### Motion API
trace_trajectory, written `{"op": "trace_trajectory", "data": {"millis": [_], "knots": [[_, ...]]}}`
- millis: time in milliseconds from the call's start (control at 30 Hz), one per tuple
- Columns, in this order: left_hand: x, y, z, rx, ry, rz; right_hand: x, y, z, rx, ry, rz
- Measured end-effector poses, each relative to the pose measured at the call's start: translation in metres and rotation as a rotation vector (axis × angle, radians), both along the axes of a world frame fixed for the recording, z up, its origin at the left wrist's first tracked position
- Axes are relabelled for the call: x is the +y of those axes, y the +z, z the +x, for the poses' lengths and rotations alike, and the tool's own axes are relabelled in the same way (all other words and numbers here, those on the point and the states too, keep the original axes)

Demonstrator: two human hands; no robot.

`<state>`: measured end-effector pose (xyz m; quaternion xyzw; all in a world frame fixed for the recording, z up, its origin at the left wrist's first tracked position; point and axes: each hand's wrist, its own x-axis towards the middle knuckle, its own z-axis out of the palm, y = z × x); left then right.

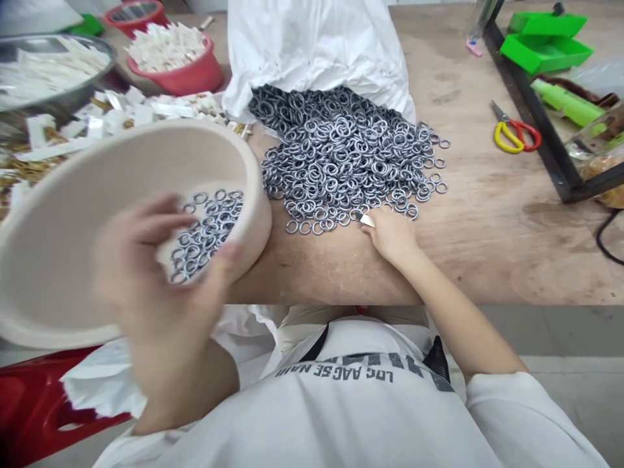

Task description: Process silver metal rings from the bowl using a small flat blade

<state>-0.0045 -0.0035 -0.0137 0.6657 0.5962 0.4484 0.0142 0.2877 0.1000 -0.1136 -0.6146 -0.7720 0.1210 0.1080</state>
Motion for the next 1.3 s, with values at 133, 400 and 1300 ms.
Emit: {"op": "trace_trajectory", "data": {"millis": [133, 400, 1300], "knots": [[0.008, -0.036, 0.058, 0.199, -0.331, -0.079, -0.014, 0.005, 0.008, 0.335, 0.055, -0.081], [0.017, -0.086, 0.1, -0.35, -0.533, -0.384, -0.065, 0.027, 0.0, 1.23, 0.048, -0.476], [-0.001, -0.093, 0.122, -1.202, -0.501, -0.613, -0.09, -0.004, -0.038, 1.414, -0.208, -0.239]]}}
